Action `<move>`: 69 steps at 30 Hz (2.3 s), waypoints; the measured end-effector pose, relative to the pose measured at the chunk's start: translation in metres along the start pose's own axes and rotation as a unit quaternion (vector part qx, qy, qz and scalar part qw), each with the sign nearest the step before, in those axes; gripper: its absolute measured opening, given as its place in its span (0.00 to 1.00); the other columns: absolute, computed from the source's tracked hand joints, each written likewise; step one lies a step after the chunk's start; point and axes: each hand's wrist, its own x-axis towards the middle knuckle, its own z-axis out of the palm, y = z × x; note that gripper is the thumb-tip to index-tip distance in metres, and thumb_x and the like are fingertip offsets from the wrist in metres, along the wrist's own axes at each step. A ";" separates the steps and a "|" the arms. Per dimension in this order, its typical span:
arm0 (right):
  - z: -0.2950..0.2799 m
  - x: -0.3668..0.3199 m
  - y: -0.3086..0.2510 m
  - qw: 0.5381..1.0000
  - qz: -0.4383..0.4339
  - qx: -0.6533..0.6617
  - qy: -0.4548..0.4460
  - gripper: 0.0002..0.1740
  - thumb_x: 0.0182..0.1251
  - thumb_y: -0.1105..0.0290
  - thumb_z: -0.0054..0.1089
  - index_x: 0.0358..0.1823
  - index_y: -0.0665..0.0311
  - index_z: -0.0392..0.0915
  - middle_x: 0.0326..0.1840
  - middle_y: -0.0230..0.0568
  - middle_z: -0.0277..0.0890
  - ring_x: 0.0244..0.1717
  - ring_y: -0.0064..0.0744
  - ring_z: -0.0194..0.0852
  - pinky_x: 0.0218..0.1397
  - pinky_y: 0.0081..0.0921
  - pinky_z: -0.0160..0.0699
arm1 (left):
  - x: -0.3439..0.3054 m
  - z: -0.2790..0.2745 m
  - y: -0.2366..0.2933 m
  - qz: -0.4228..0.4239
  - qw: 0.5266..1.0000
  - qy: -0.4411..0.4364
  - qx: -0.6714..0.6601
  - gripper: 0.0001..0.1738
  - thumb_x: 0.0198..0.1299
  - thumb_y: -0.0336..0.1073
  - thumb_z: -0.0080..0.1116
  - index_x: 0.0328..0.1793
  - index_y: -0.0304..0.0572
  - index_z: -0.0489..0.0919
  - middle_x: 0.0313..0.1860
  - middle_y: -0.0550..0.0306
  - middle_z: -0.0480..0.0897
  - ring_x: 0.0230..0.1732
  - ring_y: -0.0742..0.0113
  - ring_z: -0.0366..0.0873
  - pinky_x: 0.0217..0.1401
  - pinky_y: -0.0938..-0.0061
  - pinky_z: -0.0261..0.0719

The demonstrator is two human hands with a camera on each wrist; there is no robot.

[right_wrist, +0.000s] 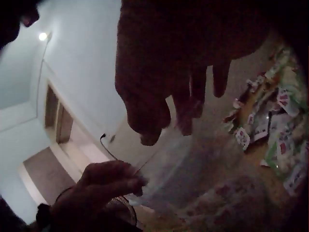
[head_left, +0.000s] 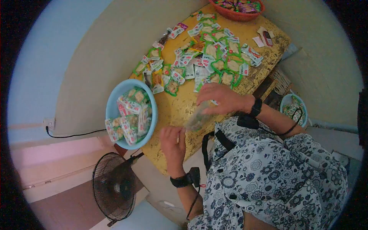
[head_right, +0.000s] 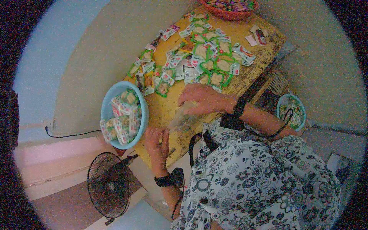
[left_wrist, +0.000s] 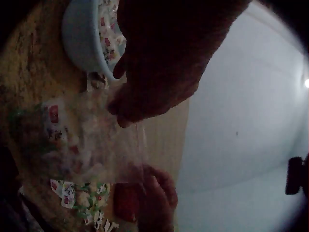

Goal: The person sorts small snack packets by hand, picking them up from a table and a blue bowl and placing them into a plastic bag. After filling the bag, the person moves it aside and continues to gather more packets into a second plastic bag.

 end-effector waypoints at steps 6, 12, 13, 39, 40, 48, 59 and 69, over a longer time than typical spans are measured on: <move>0.024 0.039 -0.034 0.978 -0.133 -0.152 -0.059 0.15 0.52 0.60 0.67 0.41 0.55 0.79 0.46 0.35 0.78 0.63 0.44 0.68 0.65 0.43 0.67 | 0.005 -0.001 0.005 -0.013 1.000 -0.023 0.000 0.05 0.54 0.26 0.65 0.35 0.37 0.79 0.34 0.49 0.78 0.43 0.47 0.74 0.48 0.58 0.73; 0.023 0.044 -0.020 0.976 -0.114 -0.158 -0.098 0.11 0.54 0.60 0.64 0.34 0.57 0.78 0.41 0.33 0.78 0.59 0.42 0.71 0.63 0.44 0.68 | 0.003 0.001 0.004 -0.011 1.000 -0.003 -0.007 0.05 0.54 0.27 0.65 0.34 0.37 0.79 0.33 0.49 0.78 0.43 0.47 0.74 0.49 0.58 0.73; 0.017 0.040 -0.014 0.979 -0.099 -0.148 -0.097 0.10 0.55 0.60 0.63 0.33 0.57 0.78 0.40 0.33 0.77 0.58 0.43 0.72 0.63 0.43 0.68 | 0.002 0.002 0.004 -0.009 1.000 0.001 -0.008 0.05 0.54 0.27 0.65 0.34 0.37 0.79 0.33 0.49 0.78 0.43 0.47 0.74 0.49 0.57 0.73; -0.010 0.010 0.001 0.985 0.073 0.153 -0.012 0.04 0.62 0.71 0.67 0.36 0.62 0.81 0.37 0.35 0.81 0.44 0.35 0.79 0.51 0.32 0.75 | -0.005 -0.012 0.006 -0.056 0.994 0.032 -0.090 0.05 0.55 0.25 0.64 0.35 0.37 0.78 0.34 0.49 0.78 0.41 0.50 0.74 0.48 0.63 0.72; -0.011 0.011 0.002 0.985 0.075 0.154 -0.025 0.04 0.62 0.71 0.67 0.36 0.62 0.81 0.37 0.35 0.81 0.44 0.34 0.79 0.51 0.32 0.75 | -0.005 -0.010 0.005 -0.064 0.993 0.025 -0.096 0.05 0.55 0.25 0.64 0.36 0.37 0.78 0.34 0.49 0.78 0.41 0.50 0.74 0.48 0.63 0.72; -0.006 0.005 0.004 0.958 0.137 0.251 -0.024 0.10 0.63 0.67 0.67 0.44 0.61 0.84 0.44 0.37 0.83 0.51 0.35 0.79 0.60 0.31 0.73 | -0.012 -0.001 -0.013 -0.070 0.982 0.030 -0.170 0.05 0.58 0.26 0.63 0.39 0.38 0.80 0.43 0.50 0.82 0.52 0.52 0.77 0.58 0.61 0.72; 0.045 -0.011 0.049 0.932 0.144 0.290 -0.161 0.16 0.63 0.77 0.55 0.52 0.64 0.82 0.48 0.38 0.84 0.50 0.26 0.80 0.57 0.28 0.75 | -0.023 0.003 -0.013 -0.193 0.913 -0.017 -0.359 0.18 0.58 0.29 0.65 0.55 0.38 0.80 0.61 0.48 0.80 0.65 0.57 0.74 0.70 0.60 0.67; 0.037 -0.012 0.054 0.941 0.130 0.268 -0.163 0.13 0.68 0.74 0.55 0.51 0.64 0.82 0.47 0.38 0.84 0.48 0.27 0.79 0.54 0.29 0.75 | -0.044 0.053 -0.060 -0.230 0.889 -0.081 -0.387 0.24 0.59 0.35 0.66 0.61 0.35 0.80 0.55 0.52 0.83 0.59 0.63 0.78 0.65 0.70 0.71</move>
